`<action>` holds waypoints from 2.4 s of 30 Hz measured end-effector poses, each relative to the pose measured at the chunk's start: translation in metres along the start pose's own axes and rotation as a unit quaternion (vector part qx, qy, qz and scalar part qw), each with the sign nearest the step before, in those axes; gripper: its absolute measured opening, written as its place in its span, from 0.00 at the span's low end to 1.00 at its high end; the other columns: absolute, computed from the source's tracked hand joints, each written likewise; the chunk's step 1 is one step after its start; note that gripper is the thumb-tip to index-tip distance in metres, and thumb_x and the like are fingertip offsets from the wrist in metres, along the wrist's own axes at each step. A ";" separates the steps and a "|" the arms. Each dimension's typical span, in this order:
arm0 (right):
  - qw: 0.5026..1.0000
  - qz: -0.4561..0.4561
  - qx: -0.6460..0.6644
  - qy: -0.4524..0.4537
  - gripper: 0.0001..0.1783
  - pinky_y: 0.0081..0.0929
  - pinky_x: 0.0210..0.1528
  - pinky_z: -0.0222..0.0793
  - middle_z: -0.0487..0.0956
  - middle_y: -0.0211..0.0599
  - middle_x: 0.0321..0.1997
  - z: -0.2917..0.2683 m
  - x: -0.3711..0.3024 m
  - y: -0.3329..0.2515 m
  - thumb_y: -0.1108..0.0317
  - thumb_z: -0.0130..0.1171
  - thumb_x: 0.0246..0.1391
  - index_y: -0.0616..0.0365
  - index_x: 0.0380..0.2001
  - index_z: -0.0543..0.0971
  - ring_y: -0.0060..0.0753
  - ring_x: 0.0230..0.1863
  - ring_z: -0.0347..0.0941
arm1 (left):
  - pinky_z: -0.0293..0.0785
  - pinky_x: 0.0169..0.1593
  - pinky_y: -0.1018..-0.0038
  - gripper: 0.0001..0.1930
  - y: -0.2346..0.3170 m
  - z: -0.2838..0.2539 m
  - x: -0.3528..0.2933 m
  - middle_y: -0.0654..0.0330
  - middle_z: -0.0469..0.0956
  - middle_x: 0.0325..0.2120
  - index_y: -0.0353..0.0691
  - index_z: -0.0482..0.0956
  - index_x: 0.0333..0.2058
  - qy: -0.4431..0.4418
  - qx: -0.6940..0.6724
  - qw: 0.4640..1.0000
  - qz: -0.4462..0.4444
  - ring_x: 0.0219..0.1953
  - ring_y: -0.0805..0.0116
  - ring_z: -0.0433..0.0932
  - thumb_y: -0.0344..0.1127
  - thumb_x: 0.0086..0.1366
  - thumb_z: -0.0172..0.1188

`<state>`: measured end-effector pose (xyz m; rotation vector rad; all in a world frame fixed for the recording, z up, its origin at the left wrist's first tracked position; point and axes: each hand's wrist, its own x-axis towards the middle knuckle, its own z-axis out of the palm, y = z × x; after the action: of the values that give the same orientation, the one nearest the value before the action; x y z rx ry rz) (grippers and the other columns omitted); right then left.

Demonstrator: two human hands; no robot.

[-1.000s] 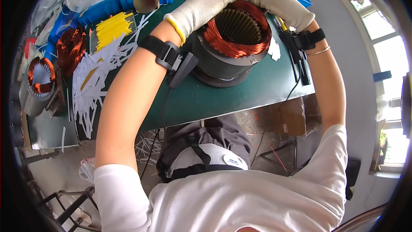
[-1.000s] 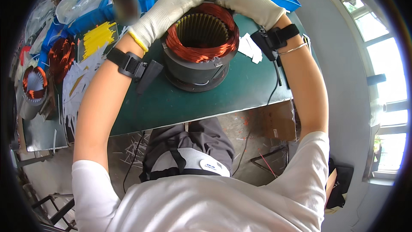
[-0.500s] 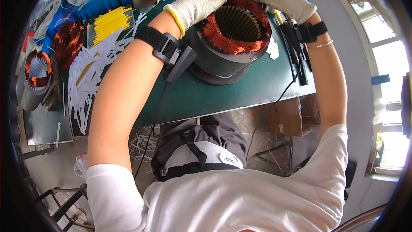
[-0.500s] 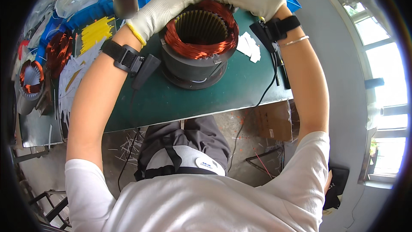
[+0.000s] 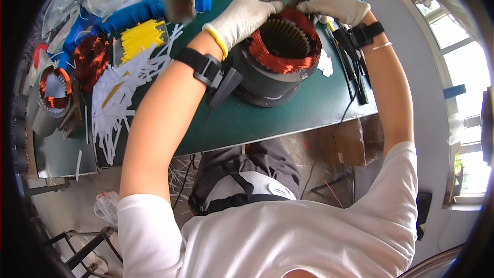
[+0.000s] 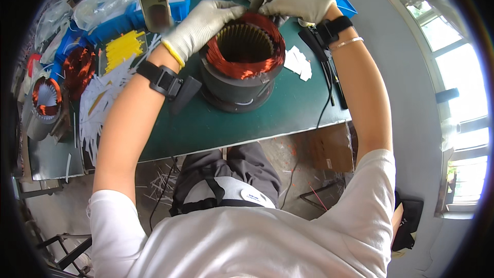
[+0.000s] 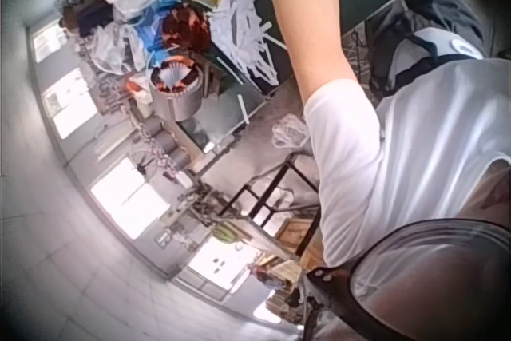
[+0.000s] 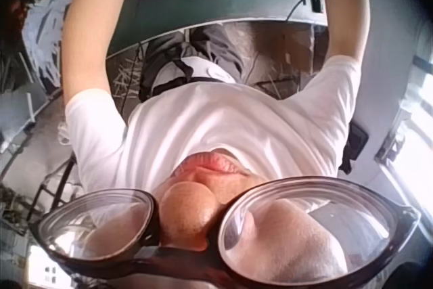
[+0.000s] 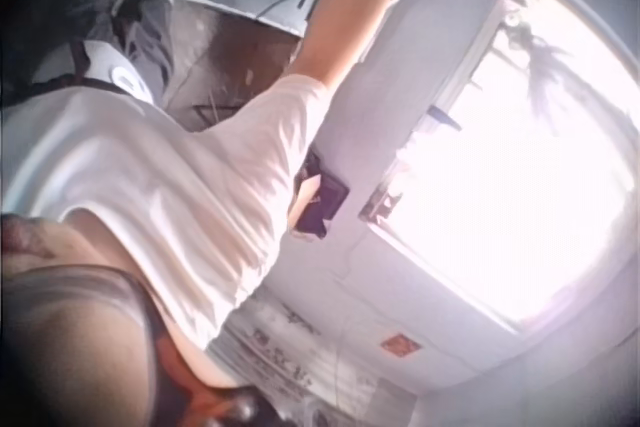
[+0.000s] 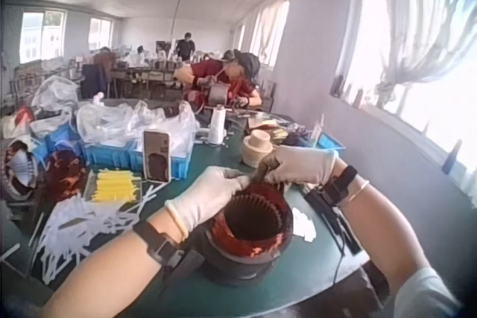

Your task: Assembling an electric motor stator by inserting insulation strips and shaping copper wiring.

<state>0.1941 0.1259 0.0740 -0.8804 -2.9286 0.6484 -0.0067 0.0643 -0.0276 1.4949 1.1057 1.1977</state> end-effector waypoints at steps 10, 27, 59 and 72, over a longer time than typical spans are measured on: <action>0.990 0.073 -0.001 0.118 0.15 0.25 0.44 0.74 0.84 0.40 0.38 0.035 -0.005 -0.010 0.63 0.63 0.57 0.61 0.44 0.82 0.30 0.38 0.78 | 0.77 0.46 0.77 0.19 0.003 0.002 -0.001 0.58 0.84 0.37 0.29 0.83 0.44 0.036 0.037 0.998 -0.032 0.39 0.74 0.80 0.44 0.69 0.62; 0.956 0.213 -0.125 0.161 0.24 0.39 0.57 0.71 0.78 0.43 0.53 0.158 -0.136 0.111 0.58 0.67 0.48 0.53 0.49 0.80 0.49 0.53 0.75 | 0.69 0.55 0.54 0.16 0.010 0.069 -0.084 0.62 0.73 0.16 0.43 0.76 0.28 0.162 0.391 0.795 0.435 0.25 0.61 0.74 0.49 0.58 0.66; 0.888 0.304 0.149 0.312 0.19 0.24 0.45 0.72 0.84 0.42 0.38 0.131 -0.138 0.103 0.69 0.62 0.58 0.73 0.49 0.79 0.26 0.38 0.76 | 0.72 0.48 0.56 0.21 0.022 0.044 -0.071 0.58 0.68 0.09 0.41 0.68 0.11 0.146 0.269 0.877 0.371 0.16 0.54 0.70 0.35 0.55 0.70; 0.805 0.232 0.297 0.458 0.14 0.20 0.42 0.70 0.81 0.31 0.36 0.142 -0.144 -0.030 0.77 0.61 0.56 0.70 0.45 0.80 0.19 0.34 0.72 | 0.72 0.51 0.61 0.22 0.008 0.054 -0.075 0.67 0.64 0.13 0.46 0.66 0.18 0.234 0.225 0.866 0.379 0.18 0.63 0.66 0.33 0.49 0.77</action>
<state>0.2804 -0.0282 -0.0295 -1.3154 -1.5287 0.7784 0.0379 -0.0158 -0.0407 2.1876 1.1956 2.0269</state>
